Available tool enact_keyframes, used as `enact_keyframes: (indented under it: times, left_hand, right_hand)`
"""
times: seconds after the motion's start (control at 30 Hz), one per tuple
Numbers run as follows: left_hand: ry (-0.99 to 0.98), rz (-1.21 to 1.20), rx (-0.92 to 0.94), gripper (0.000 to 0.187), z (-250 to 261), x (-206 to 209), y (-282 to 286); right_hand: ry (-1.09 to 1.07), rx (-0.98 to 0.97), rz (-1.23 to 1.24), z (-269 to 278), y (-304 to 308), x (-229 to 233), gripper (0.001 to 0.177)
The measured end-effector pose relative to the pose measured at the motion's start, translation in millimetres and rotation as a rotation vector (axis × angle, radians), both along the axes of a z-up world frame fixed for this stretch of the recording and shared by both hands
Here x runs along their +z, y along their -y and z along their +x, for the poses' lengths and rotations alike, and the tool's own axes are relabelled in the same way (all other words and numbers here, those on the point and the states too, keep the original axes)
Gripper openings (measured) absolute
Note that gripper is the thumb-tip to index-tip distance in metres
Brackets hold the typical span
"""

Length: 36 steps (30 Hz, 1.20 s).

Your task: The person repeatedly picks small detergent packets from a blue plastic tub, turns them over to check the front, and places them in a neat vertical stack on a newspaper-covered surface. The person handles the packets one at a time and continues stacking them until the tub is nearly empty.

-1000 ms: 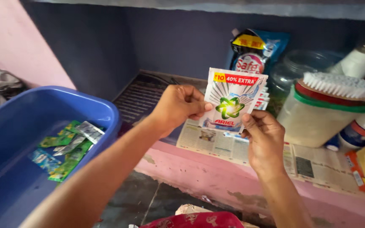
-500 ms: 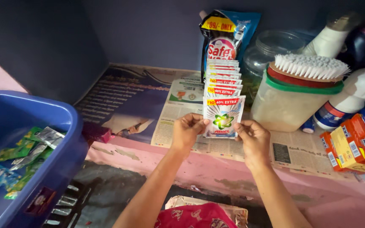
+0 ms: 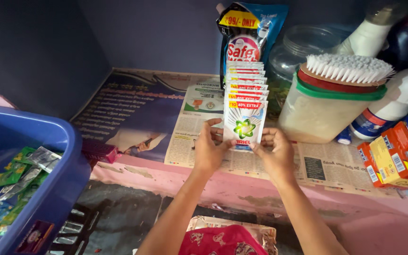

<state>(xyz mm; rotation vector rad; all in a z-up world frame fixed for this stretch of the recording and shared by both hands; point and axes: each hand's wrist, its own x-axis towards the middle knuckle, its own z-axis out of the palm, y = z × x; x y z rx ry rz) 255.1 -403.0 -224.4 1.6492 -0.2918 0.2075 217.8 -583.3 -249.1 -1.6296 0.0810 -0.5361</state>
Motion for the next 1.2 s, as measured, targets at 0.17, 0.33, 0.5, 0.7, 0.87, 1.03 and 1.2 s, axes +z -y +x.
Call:
enact_keyframes:
  times: [0.17, 0.33, 0.5, 0.7, 0.87, 1.03, 1.2]
  left_hand:
    - [0.069, 0.261, 0.060, 0.076, -3, 3, -3]
    - [0.091, 0.360, 0.054, 0.076, 4, 5, -1]
    - [0.101, 0.391, 0.060, 0.074, 9, 7, 1]
    - [0.064, 0.416, 0.058, 0.073, 7, 8, -1]
    - [0.076, 0.401, 0.069, 0.078, 5, 9, -1]
    - [0.059, 0.413, 0.072, 0.093, 3, 6, -3]
    - [0.075, 0.454, 0.059, 0.100, 0, 3, -5]
  right_hand:
    - [0.014, -0.162, -0.392, -8, -11, 14, 0.069]
    - [0.037, -0.199, -0.465, -7, -20, 23, 0.067]
    - [0.082, -0.189, -0.520, -2, -20, 24, 0.063]
    - [0.066, -0.186, -0.555, -2, -21, 21, 0.059]
    - [0.033, -0.191, -0.560, -4, -21, 23, 0.057]
    - [0.110, -0.240, -0.643, -10, -20, 23, 0.065]
    - [0.095, -0.250, -0.639, -15, -20, 22, 0.066]
